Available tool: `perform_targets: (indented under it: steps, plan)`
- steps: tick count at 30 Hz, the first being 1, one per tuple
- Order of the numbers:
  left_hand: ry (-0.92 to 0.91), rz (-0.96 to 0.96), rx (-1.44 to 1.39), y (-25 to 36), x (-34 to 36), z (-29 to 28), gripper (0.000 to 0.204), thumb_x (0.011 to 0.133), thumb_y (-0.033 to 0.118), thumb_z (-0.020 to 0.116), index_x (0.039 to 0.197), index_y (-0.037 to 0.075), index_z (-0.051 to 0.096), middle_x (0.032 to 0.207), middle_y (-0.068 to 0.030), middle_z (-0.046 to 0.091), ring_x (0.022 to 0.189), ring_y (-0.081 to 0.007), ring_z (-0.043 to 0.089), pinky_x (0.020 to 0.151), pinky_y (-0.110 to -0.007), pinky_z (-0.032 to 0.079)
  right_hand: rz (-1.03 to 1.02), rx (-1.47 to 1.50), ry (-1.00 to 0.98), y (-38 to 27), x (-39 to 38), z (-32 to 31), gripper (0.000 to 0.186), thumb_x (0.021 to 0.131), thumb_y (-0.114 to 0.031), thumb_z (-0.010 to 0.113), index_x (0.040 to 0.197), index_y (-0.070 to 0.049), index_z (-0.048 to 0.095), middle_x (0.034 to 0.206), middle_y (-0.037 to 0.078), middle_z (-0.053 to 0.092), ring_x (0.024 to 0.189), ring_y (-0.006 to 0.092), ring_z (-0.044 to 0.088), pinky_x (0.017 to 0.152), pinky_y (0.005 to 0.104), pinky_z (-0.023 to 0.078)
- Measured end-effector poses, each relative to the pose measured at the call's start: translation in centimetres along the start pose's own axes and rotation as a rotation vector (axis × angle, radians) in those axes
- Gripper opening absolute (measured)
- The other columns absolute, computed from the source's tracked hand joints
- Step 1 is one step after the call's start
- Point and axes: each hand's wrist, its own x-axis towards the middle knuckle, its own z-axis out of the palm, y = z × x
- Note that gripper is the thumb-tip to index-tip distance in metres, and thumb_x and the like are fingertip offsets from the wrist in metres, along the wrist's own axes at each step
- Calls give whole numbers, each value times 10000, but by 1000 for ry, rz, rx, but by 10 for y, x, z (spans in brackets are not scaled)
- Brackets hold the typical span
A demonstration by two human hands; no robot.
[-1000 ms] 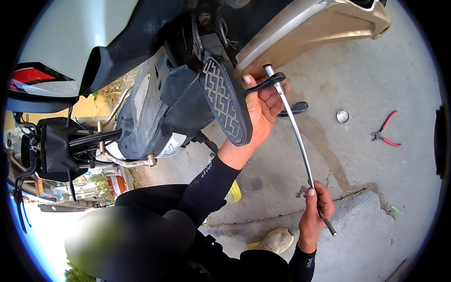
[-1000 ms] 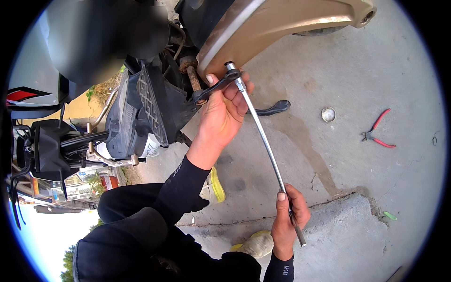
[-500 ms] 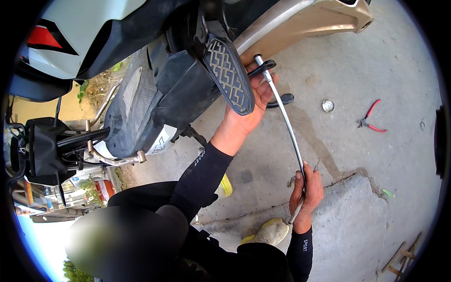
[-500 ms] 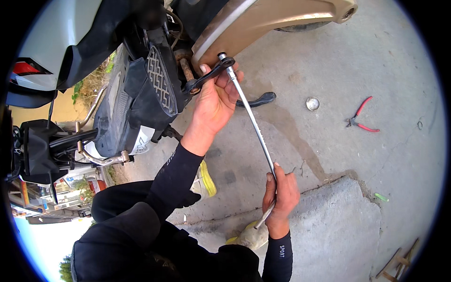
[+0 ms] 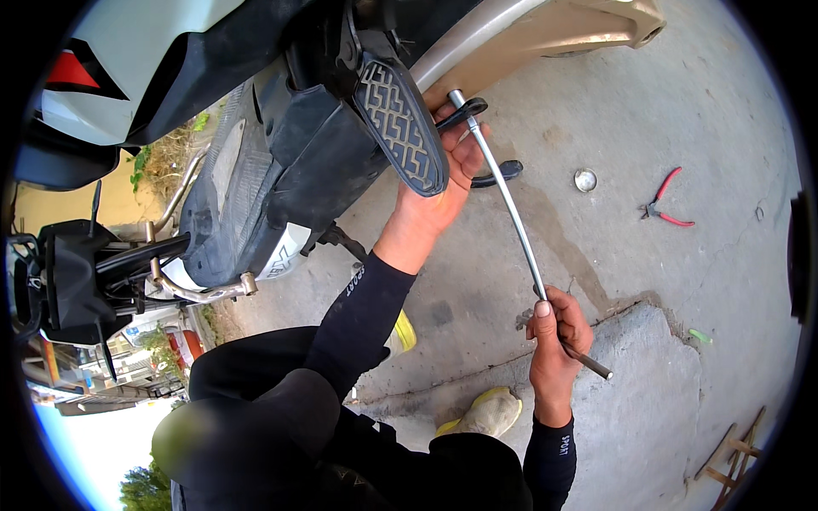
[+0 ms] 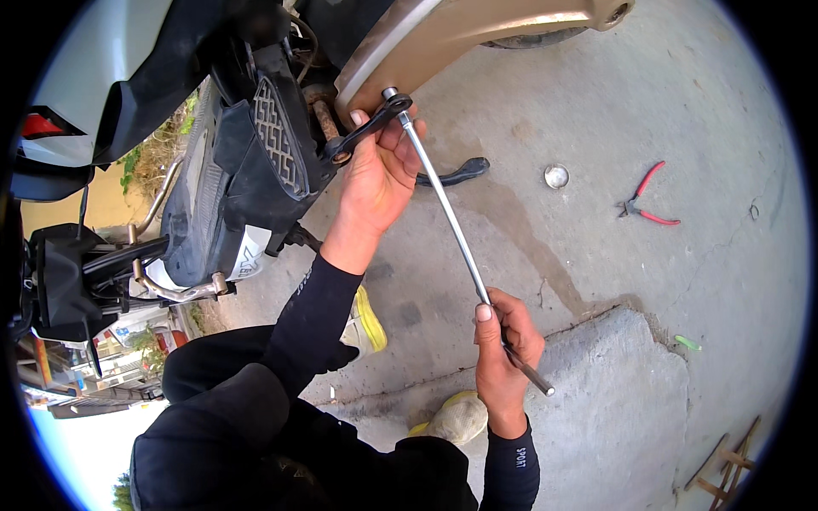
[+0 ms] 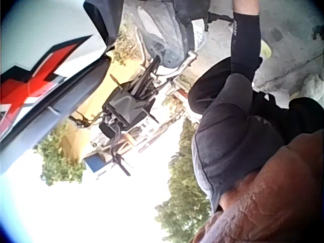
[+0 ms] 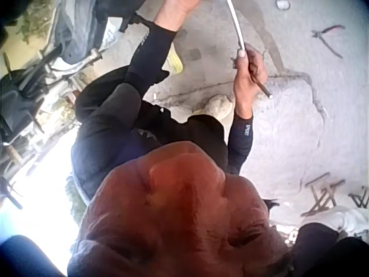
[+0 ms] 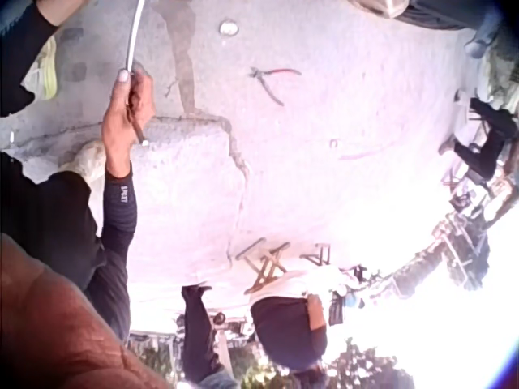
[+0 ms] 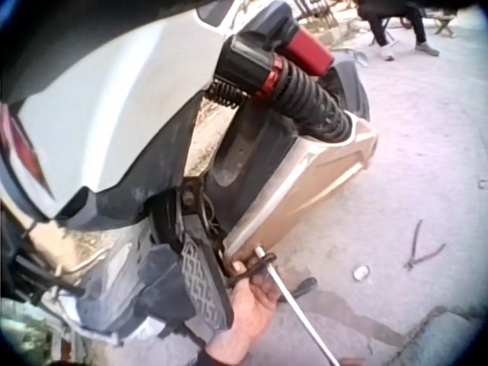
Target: The person uses a T-handle wrench to loosen and tighten bolts on the rear fender and footpeg area of a motorcycle. They also handle a small metal cap and pliers are visible on the ground.
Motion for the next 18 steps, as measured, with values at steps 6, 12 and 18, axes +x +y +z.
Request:
perform_targets:
  steps: [6, 12, 18]
  plan:
    - [32, -105, 285, -17, -29, 26, 450, 1030, 449, 437, 1328, 121, 515, 1156, -109, 677, 1037, -233, 680, 854, -324, 581, 334, 458, -94, -21, -1, 4, 269, 971, -219, 623, 1073, 30, 621, 631, -29, 455, 539, 53, 409, 485, 211, 363]
    - [9, -364, 94, -60, -86, 64, 427, 1038, 540, 336, 908, 150, 454, 691, 33, 462, 605, -98, 493, 524, -239, 407, 548, 974, -178, -18, 1, 5, 357, 987, -301, 573, 1131, 24, 606, 674, -22, 426, 577, 65, 376, 503, 223, 369]
    - [113, -339, 107, -55, -82, 84, 414, 1052, 505, 336, 834, 160, 404, 619, 48, 291, 497, -76, 270, 452, -240, 270, -238, -732, 213, -12, -34, -33, 456, 980, -302, 579, 1230, 76, 538, 1034, 173, 613, 899, 261, 609, 755, 366, 506]
